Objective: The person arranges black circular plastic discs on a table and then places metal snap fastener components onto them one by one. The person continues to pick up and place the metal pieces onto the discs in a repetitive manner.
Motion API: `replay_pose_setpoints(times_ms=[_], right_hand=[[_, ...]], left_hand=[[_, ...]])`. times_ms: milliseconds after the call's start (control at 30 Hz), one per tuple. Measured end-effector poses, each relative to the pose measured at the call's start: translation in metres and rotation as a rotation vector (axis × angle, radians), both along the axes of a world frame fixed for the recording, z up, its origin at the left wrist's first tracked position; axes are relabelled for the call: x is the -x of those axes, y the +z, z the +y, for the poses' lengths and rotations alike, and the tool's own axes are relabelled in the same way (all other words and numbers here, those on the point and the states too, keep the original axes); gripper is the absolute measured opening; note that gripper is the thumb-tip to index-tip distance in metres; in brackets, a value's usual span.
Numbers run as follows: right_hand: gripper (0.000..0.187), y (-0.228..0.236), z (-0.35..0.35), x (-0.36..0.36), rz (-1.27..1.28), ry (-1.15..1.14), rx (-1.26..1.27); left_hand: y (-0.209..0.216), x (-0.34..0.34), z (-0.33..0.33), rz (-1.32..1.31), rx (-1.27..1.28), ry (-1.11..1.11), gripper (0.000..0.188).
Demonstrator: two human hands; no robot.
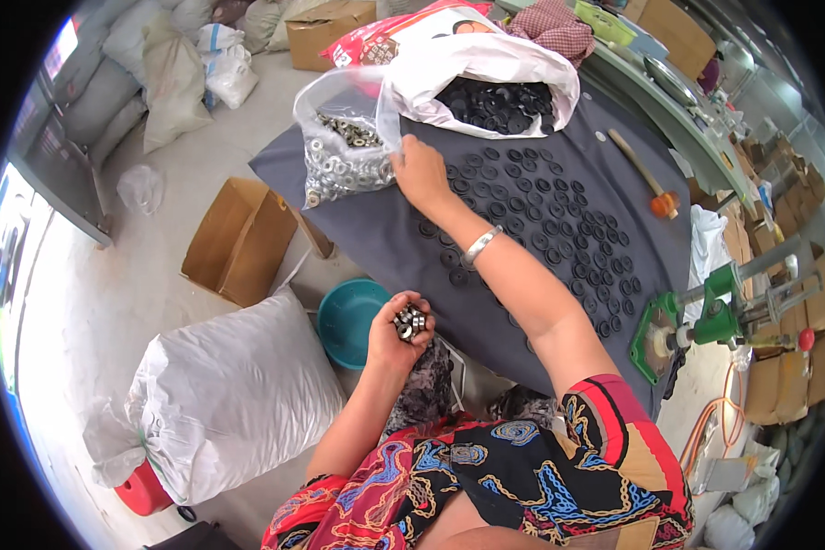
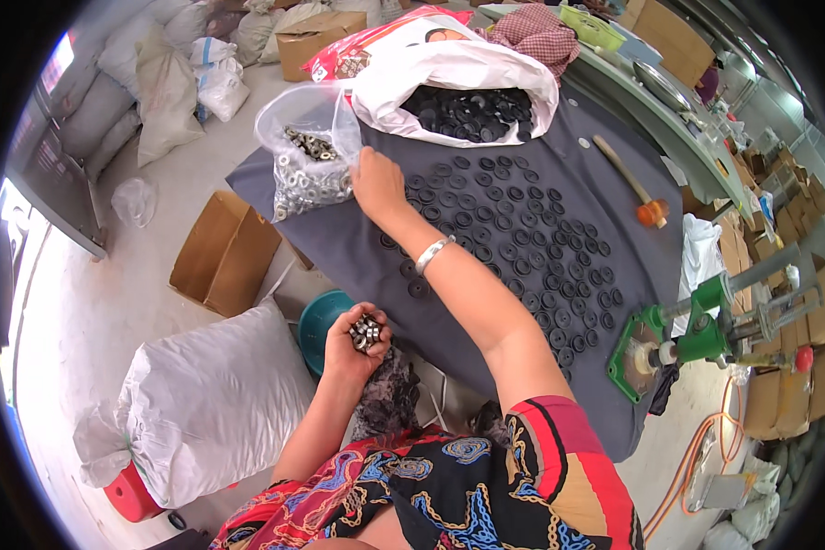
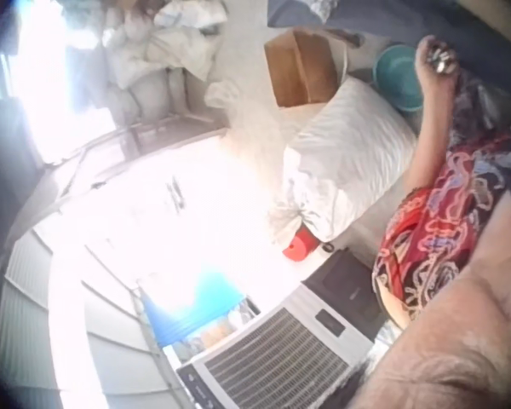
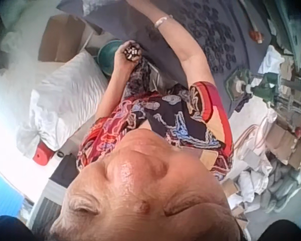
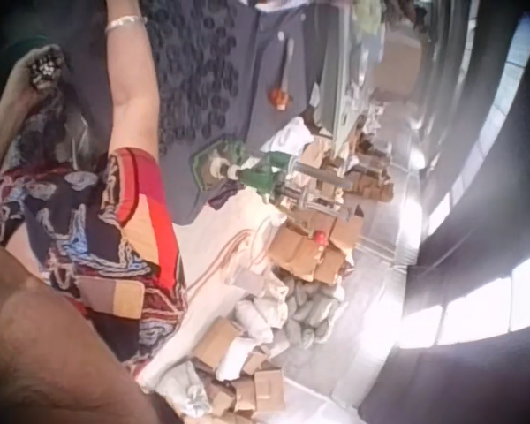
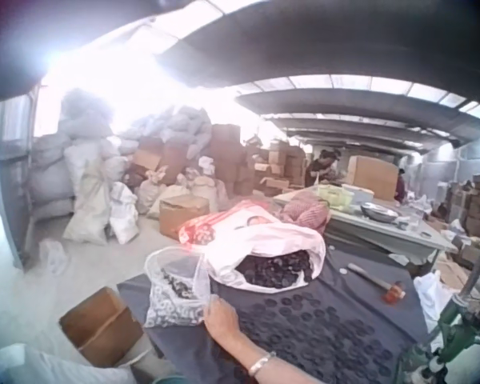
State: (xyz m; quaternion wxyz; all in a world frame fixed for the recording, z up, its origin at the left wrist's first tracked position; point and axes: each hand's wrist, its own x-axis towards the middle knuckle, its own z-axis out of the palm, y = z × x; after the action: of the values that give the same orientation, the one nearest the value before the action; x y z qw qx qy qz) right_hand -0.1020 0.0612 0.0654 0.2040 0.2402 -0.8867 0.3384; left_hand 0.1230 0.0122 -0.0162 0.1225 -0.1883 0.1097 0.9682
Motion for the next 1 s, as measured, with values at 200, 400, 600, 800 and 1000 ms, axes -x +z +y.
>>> replay_pose_setpoints(times_ms=[200, 400, 600, 800, 1000], right_hand=[[0.019, 0.036, -0.053, 0.045, 0.059, 0.009, 0.212], [0.024, 0.032, -0.078, 0.085, -0.182, 0.004, 0.01], [0.034, 0.027, -0.031, 0.054, -0.022, 0.082, 0.062], [0.023, 0.049, 0.034, -0.083, -0.025, 0.593, -0.077], [0.015, 0.042, 0.072, -0.139, -0.048, 0.607, -0.44]], left_hand=[[-0.011, 0.004, 0.0, -0.034, -0.067, 0.03, 0.019], [-0.001, 0.002, -0.005, 0.05, -0.063, 0.052, 0.024], [0.034, 0.013, -0.027, -0.028, -0.066, 0.183, 0.032], [0.049, 0.022, -0.024, 0.014, 0.016, 0.167, 0.039], [0.064, 0.017, 0.006, -0.054, 0.16, 0.089, 0.036]])
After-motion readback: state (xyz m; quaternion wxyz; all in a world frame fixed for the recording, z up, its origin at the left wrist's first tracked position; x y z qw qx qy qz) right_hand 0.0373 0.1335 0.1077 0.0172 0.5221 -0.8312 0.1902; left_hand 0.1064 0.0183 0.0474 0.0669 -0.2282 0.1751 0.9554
